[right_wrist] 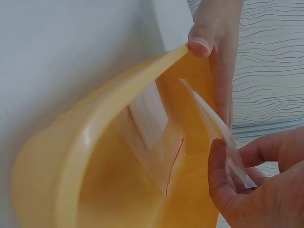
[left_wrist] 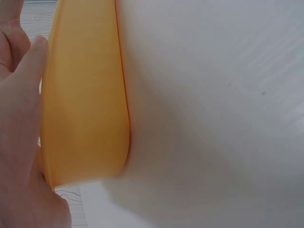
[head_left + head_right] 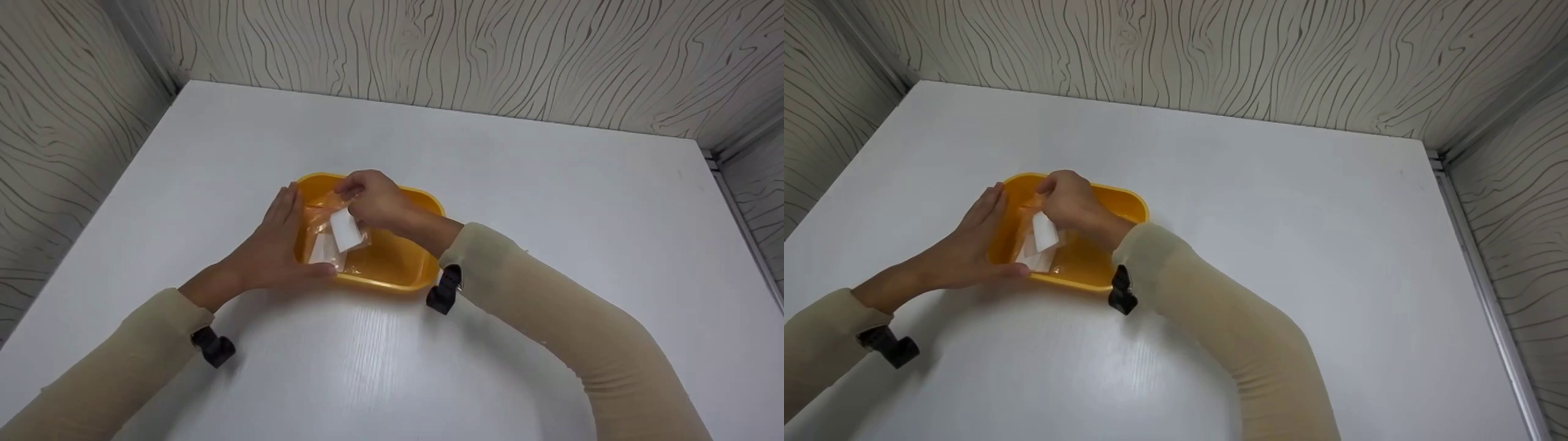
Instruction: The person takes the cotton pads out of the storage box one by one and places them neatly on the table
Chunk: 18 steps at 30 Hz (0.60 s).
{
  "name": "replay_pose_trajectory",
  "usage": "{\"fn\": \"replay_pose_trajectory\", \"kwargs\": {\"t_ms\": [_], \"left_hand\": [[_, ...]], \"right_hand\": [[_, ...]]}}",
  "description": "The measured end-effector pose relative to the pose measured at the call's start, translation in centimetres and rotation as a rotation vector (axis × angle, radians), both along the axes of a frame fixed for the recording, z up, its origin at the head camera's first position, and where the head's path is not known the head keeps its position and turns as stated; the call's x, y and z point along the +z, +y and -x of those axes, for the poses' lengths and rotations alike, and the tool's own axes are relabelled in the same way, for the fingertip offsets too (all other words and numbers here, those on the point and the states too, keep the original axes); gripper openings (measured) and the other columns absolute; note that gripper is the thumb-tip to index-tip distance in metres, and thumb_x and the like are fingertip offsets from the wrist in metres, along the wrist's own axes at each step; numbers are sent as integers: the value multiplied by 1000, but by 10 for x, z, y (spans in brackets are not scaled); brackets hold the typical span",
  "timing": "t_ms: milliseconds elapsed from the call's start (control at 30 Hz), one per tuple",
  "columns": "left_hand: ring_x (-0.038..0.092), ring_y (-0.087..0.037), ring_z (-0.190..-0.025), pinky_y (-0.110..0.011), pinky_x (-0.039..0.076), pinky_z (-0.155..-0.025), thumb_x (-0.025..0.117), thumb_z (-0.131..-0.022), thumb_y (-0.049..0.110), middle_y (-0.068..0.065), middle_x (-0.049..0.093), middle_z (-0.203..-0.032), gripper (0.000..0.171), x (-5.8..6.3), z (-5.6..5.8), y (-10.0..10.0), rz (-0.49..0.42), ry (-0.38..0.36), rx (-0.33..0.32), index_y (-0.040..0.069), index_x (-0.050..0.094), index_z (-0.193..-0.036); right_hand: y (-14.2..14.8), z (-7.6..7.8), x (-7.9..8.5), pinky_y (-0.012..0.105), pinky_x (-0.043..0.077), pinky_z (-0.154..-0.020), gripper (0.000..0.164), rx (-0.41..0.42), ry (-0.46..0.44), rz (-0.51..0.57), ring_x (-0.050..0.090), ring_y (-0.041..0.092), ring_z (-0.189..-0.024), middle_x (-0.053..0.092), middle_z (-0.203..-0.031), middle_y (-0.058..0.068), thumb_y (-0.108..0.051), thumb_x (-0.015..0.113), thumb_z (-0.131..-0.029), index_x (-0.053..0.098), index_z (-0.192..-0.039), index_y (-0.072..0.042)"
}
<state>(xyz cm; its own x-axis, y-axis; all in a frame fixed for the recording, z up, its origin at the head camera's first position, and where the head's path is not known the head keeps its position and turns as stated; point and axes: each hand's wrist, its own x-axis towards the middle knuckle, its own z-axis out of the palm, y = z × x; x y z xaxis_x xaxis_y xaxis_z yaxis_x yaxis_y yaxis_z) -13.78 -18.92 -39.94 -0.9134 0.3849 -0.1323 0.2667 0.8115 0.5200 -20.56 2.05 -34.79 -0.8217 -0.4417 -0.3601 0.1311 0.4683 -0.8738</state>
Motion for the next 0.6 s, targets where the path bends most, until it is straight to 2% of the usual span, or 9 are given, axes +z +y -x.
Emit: {"fn": "replay_pose_trajectory", "kwargs": {"t_ms": [233,433,600], "left_hand": [[-15,-35,-155,-56,17,-122,70,-79,73,-17,-19,-168,137,-1,1,1,17,-18,20,-1,-14,-159],[-16,-35,-155,-56,16,-122,71,-79,73,-17,-19,-168,138,-2,1,1,19,-14,17,-1,-14,-159],[-14,-36,-155,-56,18,-121,70,-79,73,-18,-18,-168,138,-3,1,1,18,-5,17,-1,-13,-159]], "right_hand": [[7,1,0,29,59,-86,43,-17,15,-9,60,23,-108,61,-127,10,14,51,-92,62,-130,-3],[11,1,-1,30,59,-85,45,-22,14,-8,62,23,-108,61,-131,13,14,51,-91,62,-132,-2],[13,-2,-1,29,59,-83,44,-15,16,17,61,22,-98,60,-133,14,12,50,-93,60,-134,-1]]}}
